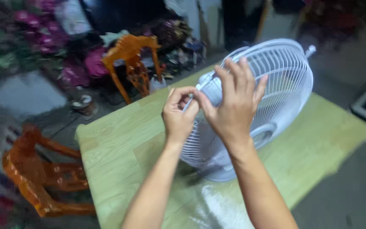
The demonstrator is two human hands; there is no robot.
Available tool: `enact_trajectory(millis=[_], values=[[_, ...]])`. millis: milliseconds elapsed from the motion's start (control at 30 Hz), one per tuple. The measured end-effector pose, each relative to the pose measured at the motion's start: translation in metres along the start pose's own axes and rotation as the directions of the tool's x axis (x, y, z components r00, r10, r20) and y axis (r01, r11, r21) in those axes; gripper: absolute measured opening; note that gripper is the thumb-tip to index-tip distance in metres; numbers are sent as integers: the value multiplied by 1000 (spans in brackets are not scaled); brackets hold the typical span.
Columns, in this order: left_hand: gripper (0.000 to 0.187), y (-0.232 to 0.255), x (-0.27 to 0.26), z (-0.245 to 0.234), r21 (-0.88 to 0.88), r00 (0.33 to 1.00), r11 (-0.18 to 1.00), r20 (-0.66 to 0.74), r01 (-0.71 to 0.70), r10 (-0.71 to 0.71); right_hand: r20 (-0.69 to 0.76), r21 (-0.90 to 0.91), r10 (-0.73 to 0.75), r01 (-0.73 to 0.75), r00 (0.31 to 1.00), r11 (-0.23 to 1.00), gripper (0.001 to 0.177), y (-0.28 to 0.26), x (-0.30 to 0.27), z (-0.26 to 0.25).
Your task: The person disassembles a white table fan by removing the front grille, unscrewing the central hub nut, and detaching the fan blades. The components are placed on the table.
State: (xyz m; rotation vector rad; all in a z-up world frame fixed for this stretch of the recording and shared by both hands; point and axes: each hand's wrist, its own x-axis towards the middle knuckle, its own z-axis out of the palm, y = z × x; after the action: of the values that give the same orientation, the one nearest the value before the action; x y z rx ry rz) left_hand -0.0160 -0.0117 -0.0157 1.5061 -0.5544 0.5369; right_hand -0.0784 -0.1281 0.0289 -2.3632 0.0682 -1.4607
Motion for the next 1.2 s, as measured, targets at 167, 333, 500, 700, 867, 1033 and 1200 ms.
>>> enact_trajectory(millis=[167,333,500,700,867,1033,1200], values=[[27,6,-5,10,-57,1000,998,-19,20,-21,82,-90,51,-44,995,995,59,-15,11,-17],[58,6,-6,14,-89,998,994,-2,60,-61,153,-195,126,-95,980,976,59,-26,21,-22],[57,17,-5,22,-36,997,999,-72,7,-9,99,-340,162,-120,982,933,85,-39,32,-5],[46,24,-7,21,108,996,994,-91,13,-3,47,-438,185,-147,982,887,84,-35,18,2],[38,22,-6,13,143,990,981,-36,-133,140,-36,-463,21,-35,999,886,65,-28,10,7],[32,20,-4,9,131,984,977,-35,-170,176,-13,-505,-76,59,997,861,55,-24,9,11],[24,26,-5,13,146,986,977,-35,-154,161,55,-532,-125,135,991,836,48,-19,14,3]])
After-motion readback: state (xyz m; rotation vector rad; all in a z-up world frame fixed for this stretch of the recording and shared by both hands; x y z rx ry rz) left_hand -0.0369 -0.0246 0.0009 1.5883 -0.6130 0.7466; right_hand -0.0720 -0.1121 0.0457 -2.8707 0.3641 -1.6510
